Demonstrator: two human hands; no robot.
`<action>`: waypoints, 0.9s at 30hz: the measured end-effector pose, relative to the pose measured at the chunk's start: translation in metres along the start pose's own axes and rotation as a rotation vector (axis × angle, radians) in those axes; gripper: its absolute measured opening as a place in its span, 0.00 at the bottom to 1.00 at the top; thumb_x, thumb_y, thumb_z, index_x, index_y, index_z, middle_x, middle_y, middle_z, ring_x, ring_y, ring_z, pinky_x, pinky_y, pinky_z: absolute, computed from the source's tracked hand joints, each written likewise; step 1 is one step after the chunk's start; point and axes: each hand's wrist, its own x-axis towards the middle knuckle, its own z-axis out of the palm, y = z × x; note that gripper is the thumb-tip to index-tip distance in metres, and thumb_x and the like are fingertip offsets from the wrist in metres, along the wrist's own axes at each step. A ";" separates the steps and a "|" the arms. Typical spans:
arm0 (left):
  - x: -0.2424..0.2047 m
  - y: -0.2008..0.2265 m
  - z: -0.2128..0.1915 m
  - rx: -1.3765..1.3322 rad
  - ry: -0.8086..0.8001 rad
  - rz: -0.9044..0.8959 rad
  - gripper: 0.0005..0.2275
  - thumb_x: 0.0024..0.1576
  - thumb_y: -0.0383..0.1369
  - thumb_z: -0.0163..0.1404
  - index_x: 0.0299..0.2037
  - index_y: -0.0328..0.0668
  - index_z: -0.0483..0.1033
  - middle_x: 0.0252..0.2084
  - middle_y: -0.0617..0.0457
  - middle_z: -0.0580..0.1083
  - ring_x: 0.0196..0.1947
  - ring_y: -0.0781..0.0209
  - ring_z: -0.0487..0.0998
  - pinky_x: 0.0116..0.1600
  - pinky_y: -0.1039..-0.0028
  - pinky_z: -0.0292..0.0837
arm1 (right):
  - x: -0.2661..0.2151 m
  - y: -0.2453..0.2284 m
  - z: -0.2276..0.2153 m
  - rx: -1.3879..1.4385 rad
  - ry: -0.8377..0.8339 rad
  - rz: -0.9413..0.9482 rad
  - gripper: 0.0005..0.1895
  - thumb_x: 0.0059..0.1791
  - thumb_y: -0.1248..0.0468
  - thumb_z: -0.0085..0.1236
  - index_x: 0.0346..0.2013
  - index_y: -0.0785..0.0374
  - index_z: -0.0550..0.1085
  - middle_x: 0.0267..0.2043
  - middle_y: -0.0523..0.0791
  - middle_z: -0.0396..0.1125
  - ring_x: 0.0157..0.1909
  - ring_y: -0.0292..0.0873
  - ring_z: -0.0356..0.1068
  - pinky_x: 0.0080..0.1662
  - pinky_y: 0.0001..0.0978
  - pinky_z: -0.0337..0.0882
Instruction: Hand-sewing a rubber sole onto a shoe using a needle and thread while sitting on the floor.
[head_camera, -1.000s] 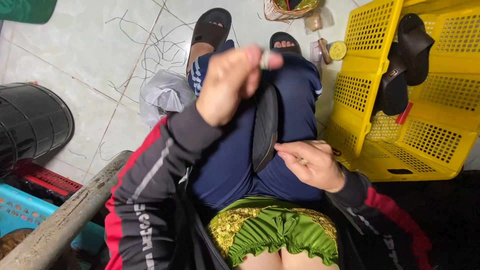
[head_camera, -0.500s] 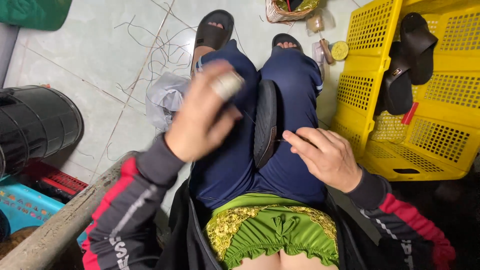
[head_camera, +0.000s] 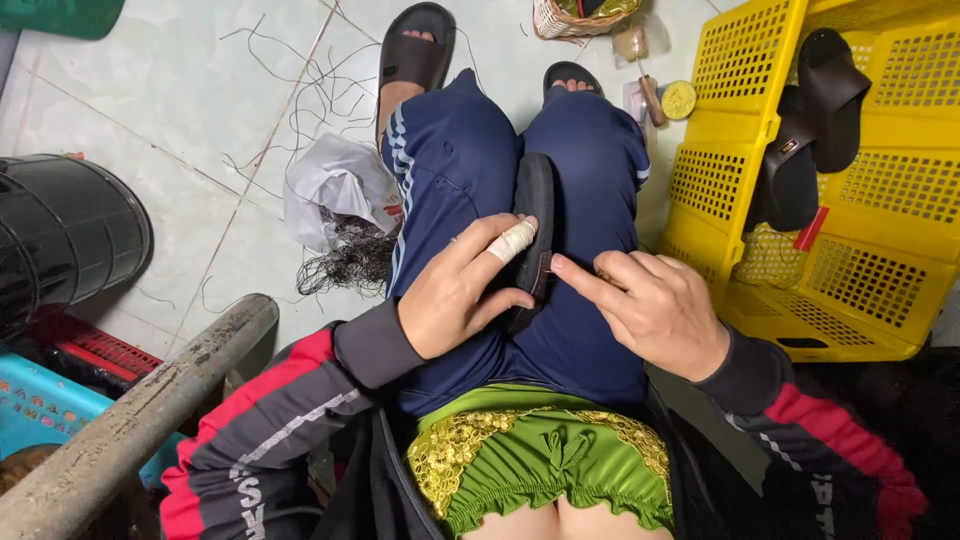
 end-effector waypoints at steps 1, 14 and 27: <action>0.000 -0.001 0.001 0.022 0.012 0.008 0.26 0.50 0.33 0.59 0.55 0.23 0.65 0.51 0.34 0.67 0.51 0.37 0.73 0.54 0.56 0.71 | 0.001 -0.002 -0.002 -0.031 -0.018 0.006 0.24 0.50 0.70 0.43 0.60 0.52 0.67 0.34 0.42 0.60 0.29 0.42 0.63 0.31 0.31 0.66; 0.006 -0.022 0.009 0.244 0.083 0.189 0.29 0.49 0.48 0.51 0.53 0.27 0.70 0.44 0.39 0.72 0.46 0.42 0.75 0.66 0.47 0.52 | 0.002 -0.007 -0.013 -0.272 -0.079 0.024 0.26 0.48 0.66 0.40 0.61 0.45 0.67 0.30 0.38 0.57 0.27 0.40 0.66 0.27 0.26 0.67; 0.009 -0.034 0.018 0.169 0.121 0.183 0.30 0.44 0.48 0.57 0.49 0.29 0.73 0.43 0.40 0.73 0.42 0.47 0.76 0.64 0.52 0.59 | 0.001 0.002 0.022 -0.123 0.007 -0.002 0.24 0.50 0.66 0.42 0.62 0.52 0.64 0.29 0.39 0.56 0.27 0.46 0.68 0.25 0.30 0.67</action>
